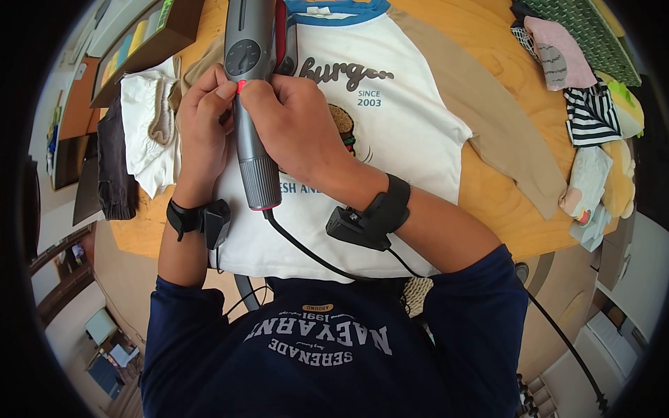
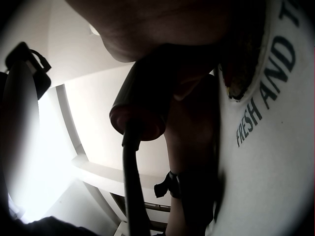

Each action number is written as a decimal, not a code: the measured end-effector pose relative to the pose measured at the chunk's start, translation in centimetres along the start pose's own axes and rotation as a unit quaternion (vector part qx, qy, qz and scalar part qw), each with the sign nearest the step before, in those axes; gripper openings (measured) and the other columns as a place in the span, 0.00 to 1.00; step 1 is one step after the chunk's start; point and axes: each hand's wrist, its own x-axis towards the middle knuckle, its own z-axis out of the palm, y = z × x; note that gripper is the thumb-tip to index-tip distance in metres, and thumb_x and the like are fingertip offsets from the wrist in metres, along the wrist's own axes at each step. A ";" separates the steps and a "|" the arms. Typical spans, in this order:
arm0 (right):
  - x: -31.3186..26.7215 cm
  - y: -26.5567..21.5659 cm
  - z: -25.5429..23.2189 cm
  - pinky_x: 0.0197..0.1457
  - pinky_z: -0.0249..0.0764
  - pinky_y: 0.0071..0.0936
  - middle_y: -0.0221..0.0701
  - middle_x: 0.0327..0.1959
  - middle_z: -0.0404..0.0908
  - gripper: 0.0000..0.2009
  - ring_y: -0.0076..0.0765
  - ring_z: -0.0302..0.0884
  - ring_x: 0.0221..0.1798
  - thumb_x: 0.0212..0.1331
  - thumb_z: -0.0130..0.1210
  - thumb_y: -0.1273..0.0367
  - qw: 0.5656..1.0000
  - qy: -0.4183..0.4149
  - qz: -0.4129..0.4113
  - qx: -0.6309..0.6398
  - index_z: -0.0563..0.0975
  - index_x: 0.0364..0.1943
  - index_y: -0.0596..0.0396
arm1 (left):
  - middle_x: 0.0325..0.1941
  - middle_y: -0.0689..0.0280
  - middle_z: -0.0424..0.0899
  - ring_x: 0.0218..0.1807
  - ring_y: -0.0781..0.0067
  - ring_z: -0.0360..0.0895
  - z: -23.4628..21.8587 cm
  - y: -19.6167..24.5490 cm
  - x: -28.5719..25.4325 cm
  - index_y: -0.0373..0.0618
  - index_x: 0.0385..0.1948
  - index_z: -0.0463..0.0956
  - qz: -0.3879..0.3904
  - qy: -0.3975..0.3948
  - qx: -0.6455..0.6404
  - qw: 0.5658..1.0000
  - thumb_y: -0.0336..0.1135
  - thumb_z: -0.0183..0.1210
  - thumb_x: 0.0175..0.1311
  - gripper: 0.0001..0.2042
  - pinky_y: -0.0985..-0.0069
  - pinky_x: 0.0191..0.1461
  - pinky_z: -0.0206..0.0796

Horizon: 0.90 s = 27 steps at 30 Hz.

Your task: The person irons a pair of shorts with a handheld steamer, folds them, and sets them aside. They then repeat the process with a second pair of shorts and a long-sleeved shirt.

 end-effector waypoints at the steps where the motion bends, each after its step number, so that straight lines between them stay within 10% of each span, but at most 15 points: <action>1: 0.0 0.0 0.0 0.23 0.62 0.24 0.22 0.18 0.71 0.21 0.15 0.63 0.21 0.68 0.51 0.59 1.000 0.000 0.000 0.000 0.73 0.22 0.62 | 0.23 0.75 0.75 0.24 0.89 0.68 0.1 0.0 0.0 0.45 0.29 0.72 0.000 0.003 -0.001 1.000 0.37 0.59 0.70 0.10 0.86 0.28 0.54; 27: 0.1 0.2 -0.1 0.23 0.60 0.24 0.23 0.18 0.70 0.21 0.15 0.62 0.22 0.68 0.49 0.59 1.000 -0.006 -0.009 -0.011 0.73 0.22 0.63 | 0.24 0.75 0.75 0.24 0.89 0.68 0.0 -0.1 0.0 0.45 0.28 0.72 -0.001 0.002 -0.003 1.000 0.36 0.58 0.70 0.09 0.86 0.28 0.54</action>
